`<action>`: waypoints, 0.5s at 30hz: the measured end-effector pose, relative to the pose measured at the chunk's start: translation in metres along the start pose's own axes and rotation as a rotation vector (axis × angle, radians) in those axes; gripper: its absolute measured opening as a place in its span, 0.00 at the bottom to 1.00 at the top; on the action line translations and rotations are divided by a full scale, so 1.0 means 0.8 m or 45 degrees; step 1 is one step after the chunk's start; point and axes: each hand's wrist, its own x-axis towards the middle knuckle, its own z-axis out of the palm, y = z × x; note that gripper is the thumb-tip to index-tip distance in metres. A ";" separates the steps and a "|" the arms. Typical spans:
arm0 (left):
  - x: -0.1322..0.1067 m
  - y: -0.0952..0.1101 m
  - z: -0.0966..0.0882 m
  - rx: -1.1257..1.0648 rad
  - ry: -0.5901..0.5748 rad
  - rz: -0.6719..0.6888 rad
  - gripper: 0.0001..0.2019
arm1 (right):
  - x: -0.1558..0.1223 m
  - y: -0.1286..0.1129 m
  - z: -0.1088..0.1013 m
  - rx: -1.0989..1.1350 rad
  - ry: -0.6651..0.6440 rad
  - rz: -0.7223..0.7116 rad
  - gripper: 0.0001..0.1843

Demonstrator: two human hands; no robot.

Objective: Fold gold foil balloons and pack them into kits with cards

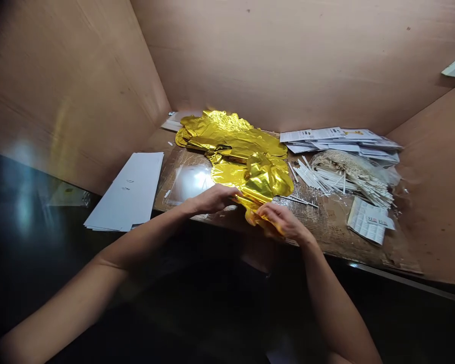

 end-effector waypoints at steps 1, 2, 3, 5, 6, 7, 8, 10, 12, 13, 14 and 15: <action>0.009 -0.004 -0.003 -0.112 0.049 -0.052 0.15 | -0.004 0.002 -0.007 0.224 0.116 0.062 0.35; 0.020 -0.009 -0.007 -0.196 0.114 -0.101 0.14 | -0.007 0.005 -0.015 0.429 0.244 0.111 0.42; 0.035 -0.015 -0.011 -0.243 0.174 -0.141 0.15 | -0.008 0.009 -0.020 0.595 0.363 0.140 0.49; 0.069 -0.028 -0.020 -0.226 0.257 -0.220 0.21 | -0.004 0.020 -0.025 0.771 0.522 0.153 0.56; 0.088 -0.034 -0.023 -0.178 0.273 -0.265 0.24 | 0.001 0.025 -0.024 0.770 0.581 0.141 0.55; 0.107 -0.039 -0.026 -0.110 0.267 -0.317 0.28 | 0.008 0.029 -0.020 0.697 0.656 0.126 0.53; 0.126 -0.044 -0.028 -0.036 0.246 -0.368 0.30 | 0.017 0.033 -0.015 0.571 0.752 0.118 0.50; 0.157 -0.050 -0.027 0.094 0.184 -0.440 0.33 | 0.031 0.038 -0.001 0.284 0.981 0.120 0.43; 0.179 -0.053 -0.020 0.171 0.128 -0.462 0.33 | 0.038 0.041 0.017 -0.016 1.169 0.104 0.40; 0.186 -0.055 -0.015 0.190 0.111 -0.460 0.32 | 0.038 0.043 0.026 -0.206 1.178 0.071 0.39; 0.190 -0.055 -0.010 0.202 0.098 -0.456 0.32 | 0.037 0.044 0.035 -0.436 1.117 0.021 0.36; 0.194 -0.056 -0.005 0.217 0.083 -0.454 0.31 | 0.034 0.047 0.043 -0.703 1.002 -0.038 0.31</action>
